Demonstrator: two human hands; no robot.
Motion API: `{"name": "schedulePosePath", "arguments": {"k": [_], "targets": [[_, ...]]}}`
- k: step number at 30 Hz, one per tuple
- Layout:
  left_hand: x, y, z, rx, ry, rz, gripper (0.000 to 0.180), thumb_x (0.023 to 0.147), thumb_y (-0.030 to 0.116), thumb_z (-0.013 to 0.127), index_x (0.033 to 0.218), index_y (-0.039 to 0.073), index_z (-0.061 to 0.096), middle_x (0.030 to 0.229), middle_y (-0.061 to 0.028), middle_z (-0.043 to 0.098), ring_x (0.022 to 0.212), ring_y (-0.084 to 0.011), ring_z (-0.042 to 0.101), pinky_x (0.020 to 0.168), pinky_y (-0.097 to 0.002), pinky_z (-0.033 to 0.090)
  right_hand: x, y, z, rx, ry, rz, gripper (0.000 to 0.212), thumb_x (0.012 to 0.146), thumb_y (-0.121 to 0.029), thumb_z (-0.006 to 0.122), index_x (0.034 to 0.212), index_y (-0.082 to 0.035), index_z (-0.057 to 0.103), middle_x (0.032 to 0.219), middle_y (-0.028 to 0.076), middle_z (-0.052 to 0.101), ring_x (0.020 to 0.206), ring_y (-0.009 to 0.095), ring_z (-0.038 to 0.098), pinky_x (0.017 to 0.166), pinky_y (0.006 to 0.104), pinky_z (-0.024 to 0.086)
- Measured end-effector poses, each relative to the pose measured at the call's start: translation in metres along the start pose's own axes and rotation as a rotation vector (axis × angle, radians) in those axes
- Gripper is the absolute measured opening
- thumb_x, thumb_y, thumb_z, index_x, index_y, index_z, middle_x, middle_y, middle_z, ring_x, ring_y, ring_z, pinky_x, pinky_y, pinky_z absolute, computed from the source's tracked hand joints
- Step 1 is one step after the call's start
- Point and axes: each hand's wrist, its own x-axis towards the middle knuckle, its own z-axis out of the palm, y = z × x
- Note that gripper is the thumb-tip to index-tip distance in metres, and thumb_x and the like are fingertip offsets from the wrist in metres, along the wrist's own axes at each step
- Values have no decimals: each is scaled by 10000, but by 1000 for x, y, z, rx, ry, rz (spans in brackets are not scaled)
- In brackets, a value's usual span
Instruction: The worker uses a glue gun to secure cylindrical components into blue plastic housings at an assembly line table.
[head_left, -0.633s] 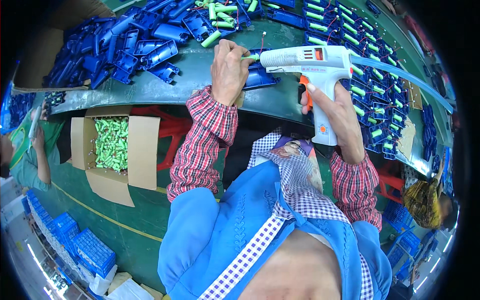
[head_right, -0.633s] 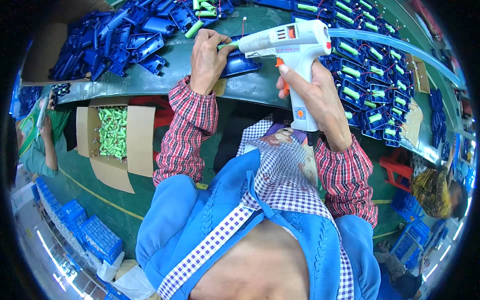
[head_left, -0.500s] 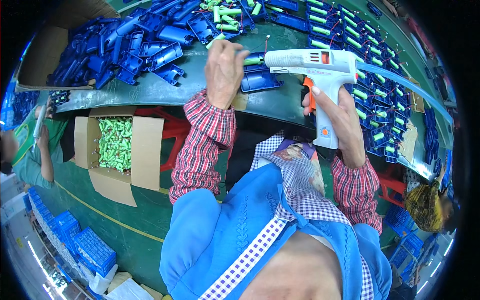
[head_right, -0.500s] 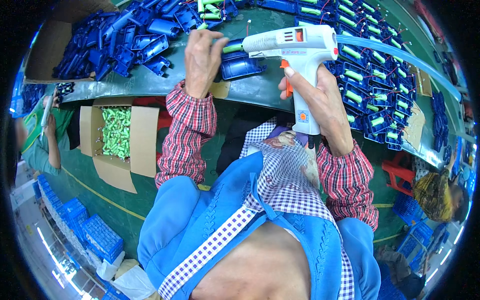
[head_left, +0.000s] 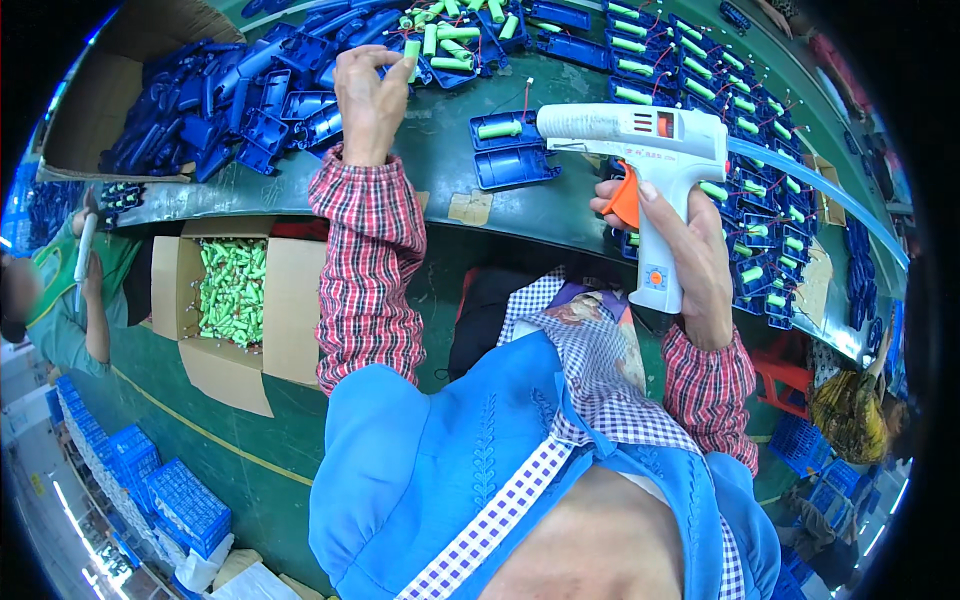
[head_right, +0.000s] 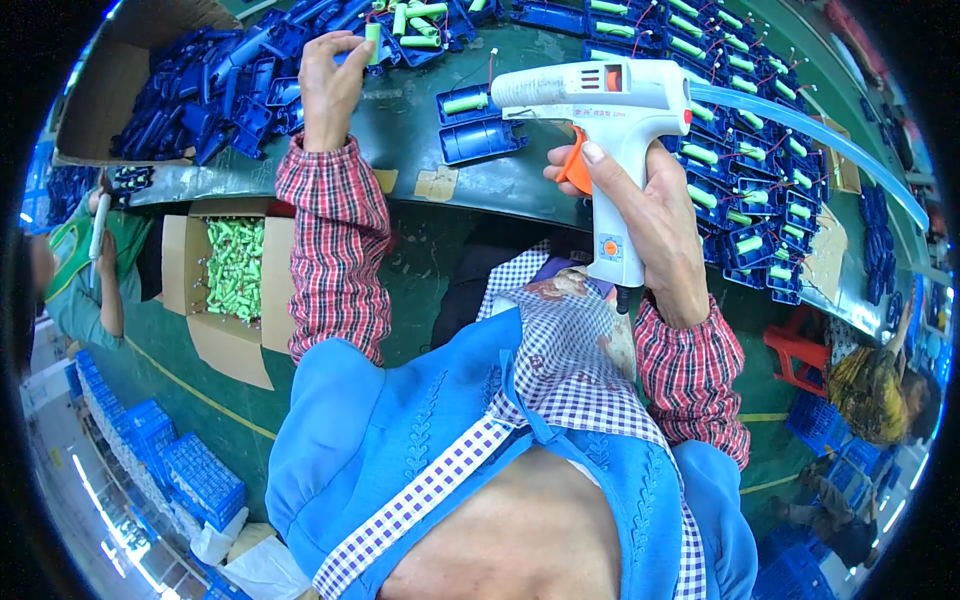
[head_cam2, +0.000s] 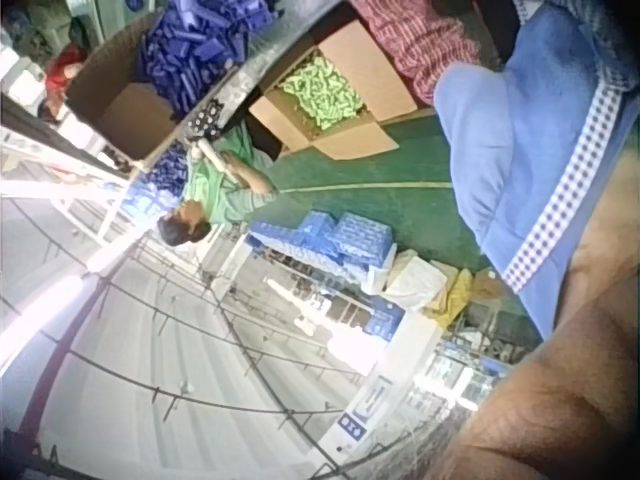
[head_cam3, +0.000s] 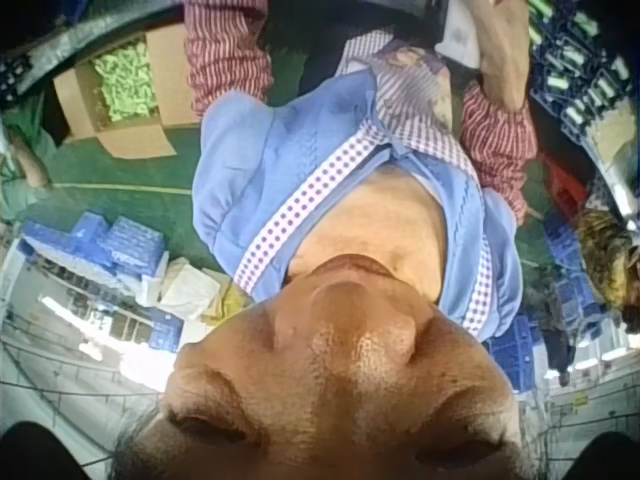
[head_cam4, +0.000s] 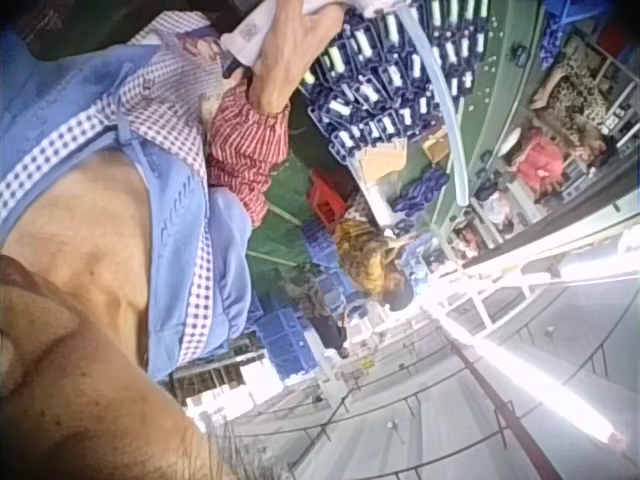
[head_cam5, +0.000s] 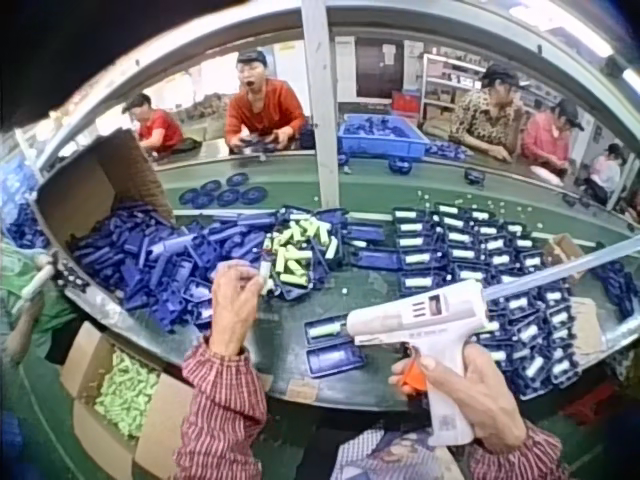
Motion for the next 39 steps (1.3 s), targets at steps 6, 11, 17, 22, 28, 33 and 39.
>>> {"name": "schedulePosePath", "arguments": {"k": [6, 11, 17, 22, 28, 33, 39], "targets": [[-41, 38, -24, 53, -37, -50, 102, 811, 41, 662, 868, -26, 610, 872, -173, 632, 860, -338, 599, 739, -416, 467, -8, 0, 4, 26, -19, 28, 407, 967, -226, 566, 1229, 78, 494, 1059, 194, 651, 946, 227, 665, 830, 311, 542], [-87, 42, -16, 267, -192, 56, 139, 810, 19, 655, 929, -7, 587, 816, -150, 618, 839, -341, 601, 712, -446, 471, -9, 10, 7, -64, -80, 94, 377, 962, -232, 579, 1188, 63, 515, 1006, 163, 657, 906, 214, 667, 821, 300, 538], [-96, 38, -15, 139, -86, -27, 173, 805, -8, 678, 960, -35, 607, 838, -180, 605, 803, -334, 614, 688, -404, 490, -2, 24, 7, -168, -115, 51, 361, 946, -290, 589, 1086, 41, 562, 923, 109, 666, 827, 166, 653, 728, 310, 510], [-98, 32, -15, 209, -80, 28, 152, 807, 16, 686, 936, -42, 629, 843, -183, 607, 782, -327, 610, 677, -396, 490, -7, 21, 6, -196, -118, 89, 343, 948, -282, 586, 1081, 34, 564, 889, 99, 658, 782, 158, 651, 711, 291, 508], [-99, 38, -20, -25, -122, -193, 136, 820, 36, 672, 931, -39, 648, 883, -163, 612, 788, -302, 599, 698, -385, 485, -17, 11, -3, -149, -20, 73, 324, 959, -255, 581, 1102, 34, 556, 890, 104, 659, 784, 159, 655, 709, 285, 516], [-90, 62, -23, -74, -134, -31, 133, 840, 72, 679, 949, -2, 664, 943, -123, 612, 821, -231, 614, 636, -322, 502, -16, 16, -7, -150, 0, 63, 332, 959, -266, 580, 1109, 29, 551, 890, 97, 660, 779, 160, 655, 700, 282, 512], [-90, 85, -14, -106, -217, -16, 142, 781, 37, 699, 919, 11, 676, 966, -146, 606, 920, -314, 567, 769, -394, 463, -16, 16, -9, -218, -16, 130, 339, 950, -278, 585, 1091, 27, 553, 866, 98, 652, 752, 153, 645, 666, 280, 507]]}}
